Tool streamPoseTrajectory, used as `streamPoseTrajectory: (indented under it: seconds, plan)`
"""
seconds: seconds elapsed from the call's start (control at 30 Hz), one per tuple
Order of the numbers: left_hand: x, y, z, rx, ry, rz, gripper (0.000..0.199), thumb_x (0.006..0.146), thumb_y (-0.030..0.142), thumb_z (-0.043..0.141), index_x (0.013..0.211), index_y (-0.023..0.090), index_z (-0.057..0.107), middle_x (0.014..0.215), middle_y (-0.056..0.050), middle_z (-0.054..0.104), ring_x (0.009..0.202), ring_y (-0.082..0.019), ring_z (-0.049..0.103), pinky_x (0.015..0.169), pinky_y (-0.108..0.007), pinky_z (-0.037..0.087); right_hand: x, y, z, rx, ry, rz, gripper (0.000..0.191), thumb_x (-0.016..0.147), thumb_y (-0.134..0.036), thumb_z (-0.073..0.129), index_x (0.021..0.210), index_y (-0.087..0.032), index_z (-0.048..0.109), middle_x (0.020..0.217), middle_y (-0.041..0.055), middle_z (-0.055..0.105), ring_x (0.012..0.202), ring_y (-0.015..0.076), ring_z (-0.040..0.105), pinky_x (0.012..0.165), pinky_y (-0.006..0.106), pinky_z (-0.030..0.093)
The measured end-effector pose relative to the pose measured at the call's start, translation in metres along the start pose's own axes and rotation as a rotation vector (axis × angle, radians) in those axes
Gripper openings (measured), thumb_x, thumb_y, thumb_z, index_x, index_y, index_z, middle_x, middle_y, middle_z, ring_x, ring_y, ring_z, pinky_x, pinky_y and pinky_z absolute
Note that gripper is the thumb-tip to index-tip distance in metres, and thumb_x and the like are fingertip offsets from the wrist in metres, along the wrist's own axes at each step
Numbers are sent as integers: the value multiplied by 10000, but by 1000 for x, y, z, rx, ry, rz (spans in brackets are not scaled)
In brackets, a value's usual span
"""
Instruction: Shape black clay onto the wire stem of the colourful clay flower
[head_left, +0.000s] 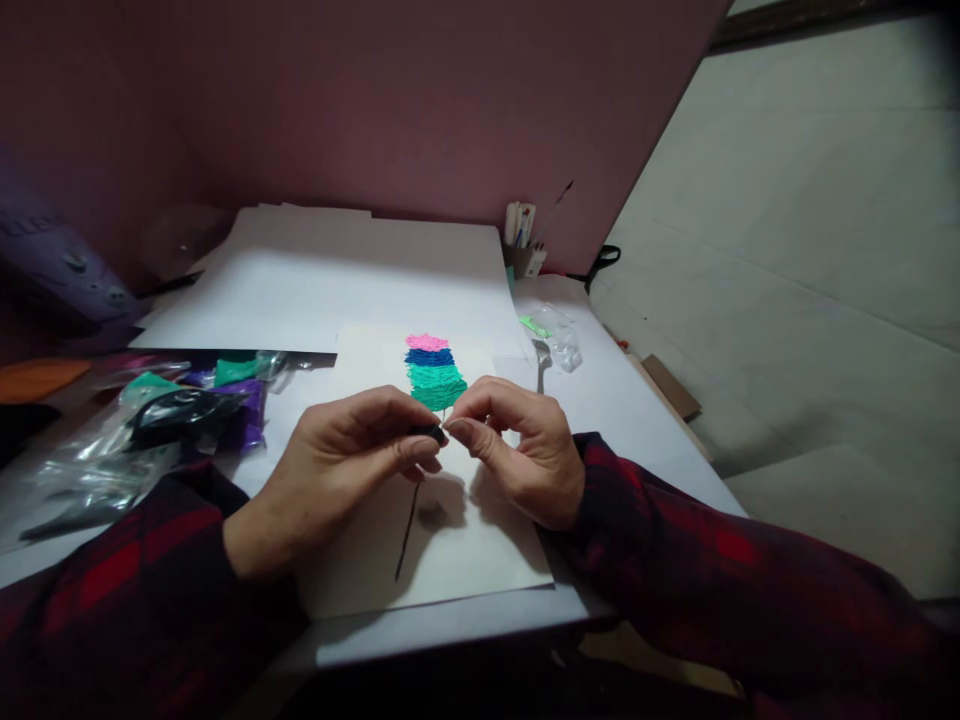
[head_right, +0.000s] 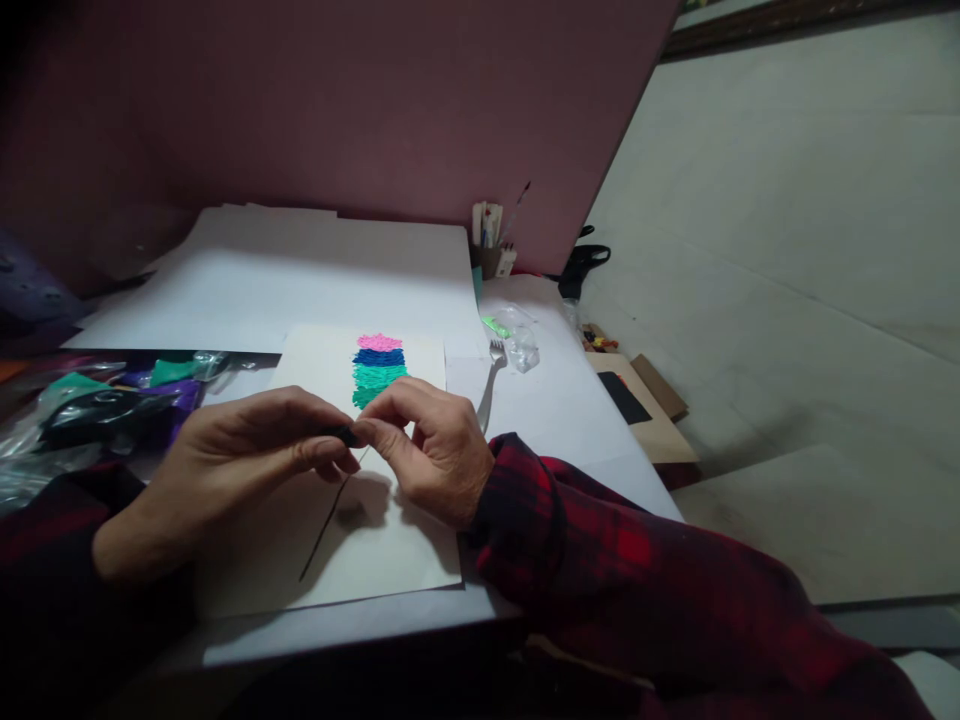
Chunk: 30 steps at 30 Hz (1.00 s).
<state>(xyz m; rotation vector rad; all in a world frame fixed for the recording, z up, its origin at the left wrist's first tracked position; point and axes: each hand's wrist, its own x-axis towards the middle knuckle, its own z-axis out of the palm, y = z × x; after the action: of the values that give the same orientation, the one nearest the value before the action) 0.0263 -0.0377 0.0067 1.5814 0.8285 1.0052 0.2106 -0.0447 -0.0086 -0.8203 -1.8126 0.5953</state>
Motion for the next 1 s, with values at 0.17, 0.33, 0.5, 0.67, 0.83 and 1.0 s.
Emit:
streamPoseTrajectory:
  seconds: [0.17,0.33,0.5,0.67,0.83,1.0]
  plan:
    - [3,-2,-4,-87,25,-93,153,735,107,714,876,153,677,757,-6,733,624,-126,690,589,-195,568,0,0,1,-38,-5,16,134,876,-197,593,752,-151,617,699,6,592,639,106,509,565,259,396]
    - [3,-6,-7,-100,19,-130,166,723,121,734,875,157,678,711,0,731,621,-132,696,605,-200,571,-1,1,2,-53,-36,-33,121,864,-164,599,747,-140,622,711,17,608,662,109,524,590,256,422]
    - [5,0,-3,-155,47,-131,133,709,123,750,823,146,686,698,8,734,586,-119,693,552,-171,574,-2,1,3,-67,-17,27,58,801,-169,680,806,-130,638,734,7,619,609,86,533,574,239,440]
    - [5,4,1,-153,69,-120,130,709,93,739,826,133,699,726,-8,747,595,-119,693,534,-164,579,-1,3,3,-115,-14,81,54,794,-146,673,826,-146,630,743,-5,620,606,81,532,586,238,449]
    - [2,-1,1,-171,17,-51,298,718,73,724,1007,134,682,878,-36,752,742,-173,722,617,-236,616,-1,3,2,-127,-23,105,22,830,-156,631,809,-152,629,741,-3,608,643,92,538,600,243,447]
    - [2,0,-1,-141,16,-53,131,750,113,712,877,135,689,753,-14,735,626,-156,713,533,-204,590,0,2,1,-103,-36,49,34,844,-174,627,832,-143,636,767,11,616,657,96,544,598,243,446]
